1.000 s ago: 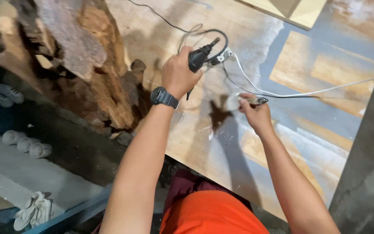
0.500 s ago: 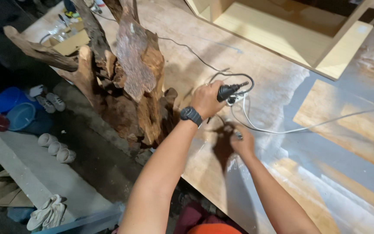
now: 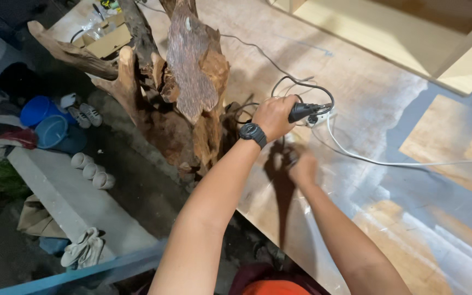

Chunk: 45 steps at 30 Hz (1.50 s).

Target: The person cleans and sands a large piece of decorative driftwood. They use a rotary tool to reach into crevices and then brush away dust with a paintbrush.

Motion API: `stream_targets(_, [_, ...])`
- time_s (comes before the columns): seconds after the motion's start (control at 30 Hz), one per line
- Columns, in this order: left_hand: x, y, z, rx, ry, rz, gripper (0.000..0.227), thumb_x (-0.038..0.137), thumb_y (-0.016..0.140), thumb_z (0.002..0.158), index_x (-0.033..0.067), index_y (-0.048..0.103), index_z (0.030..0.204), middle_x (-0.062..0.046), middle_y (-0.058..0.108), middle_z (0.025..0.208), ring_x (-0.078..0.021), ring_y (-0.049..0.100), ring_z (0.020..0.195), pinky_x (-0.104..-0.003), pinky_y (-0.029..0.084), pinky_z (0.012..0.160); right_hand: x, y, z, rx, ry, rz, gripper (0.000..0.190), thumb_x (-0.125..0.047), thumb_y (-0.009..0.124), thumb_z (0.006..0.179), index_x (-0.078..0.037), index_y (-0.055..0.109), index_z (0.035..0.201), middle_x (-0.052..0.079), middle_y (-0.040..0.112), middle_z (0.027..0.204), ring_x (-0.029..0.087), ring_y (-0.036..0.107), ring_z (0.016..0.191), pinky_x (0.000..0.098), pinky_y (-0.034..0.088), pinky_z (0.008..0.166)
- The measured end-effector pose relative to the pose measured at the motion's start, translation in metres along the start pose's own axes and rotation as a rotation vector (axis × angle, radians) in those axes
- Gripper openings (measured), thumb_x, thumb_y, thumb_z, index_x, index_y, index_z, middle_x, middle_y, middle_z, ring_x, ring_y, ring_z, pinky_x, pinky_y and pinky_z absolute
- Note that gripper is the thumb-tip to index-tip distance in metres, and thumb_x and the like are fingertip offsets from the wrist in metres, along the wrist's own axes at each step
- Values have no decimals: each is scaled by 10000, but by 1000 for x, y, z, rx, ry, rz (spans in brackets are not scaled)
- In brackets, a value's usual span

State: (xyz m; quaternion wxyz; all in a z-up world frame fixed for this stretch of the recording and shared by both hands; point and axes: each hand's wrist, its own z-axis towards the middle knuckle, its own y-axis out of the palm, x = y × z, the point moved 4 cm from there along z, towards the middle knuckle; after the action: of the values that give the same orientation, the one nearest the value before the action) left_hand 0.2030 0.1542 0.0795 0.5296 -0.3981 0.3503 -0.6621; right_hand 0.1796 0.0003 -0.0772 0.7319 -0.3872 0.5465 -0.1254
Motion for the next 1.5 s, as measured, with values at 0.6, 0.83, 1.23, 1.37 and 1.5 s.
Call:
stream_targets(0.6, [16, 7, -42, -68, 34, -61, 555, 211, 818, 743, 187, 609, 1257, -95, 775, 982, -371, 778, 942, -481, 590, 934, -126, -5, -194, -366, -403, 192, 240, -242, 746, 936, -145, 835, 1137, 170, 822, 1085, 437, 748, 1135, 562, 593, 1033])
stream_targets(0.83, [26, 7, -64, -81, 8, -78, 572, 222, 842, 739, 191, 606, 1259, -104, 773, 980, -371, 780, 918, -488, 597, 917, -45, -69, -147, -265, -218, 262, 307, -67, 611, 1045, 84, 759, 1268, 365, 746, 1207, 596, 663, 1234, 656, 500, 1129])
stream_targets(1.23, [43, 11, -73, -144, -6, -184, 508, 120, 807, 804, 151, 608, 1270, -144, 767, 976, -401, 782, 912, -519, 620, 932, 12, -34, -189, -474, -300, 465, 303, -192, 680, 958, -92, 786, 1224, 202, 764, 1243, 404, 721, 1220, 500, 538, 1124])
stream_targets(1.37, [52, 16, -73, -128, 21, -162, 531, 138, 812, 793, 146, 603, 1282, -143, 776, 981, -394, 787, 924, -518, 612, 939, 19, -47, -209, 193, -58, 45, 164, -159, 754, 994, -150, 810, 1148, 132, 730, 1085, 385, 722, 1082, 448, 528, 1074])
stream_targets(1.5, [63, 25, -68, -119, 45, -177, 474, 112, 786, 798, 128, 622, 1243, -141, 776, 966, -408, 786, 910, -537, 612, 928, -97, 12, -272, -613, -785, 381, 296, -249, 612, 895, -204, 762, 1147, 122, 756, 898, 390, 754, 1035, 453, 623, 895])
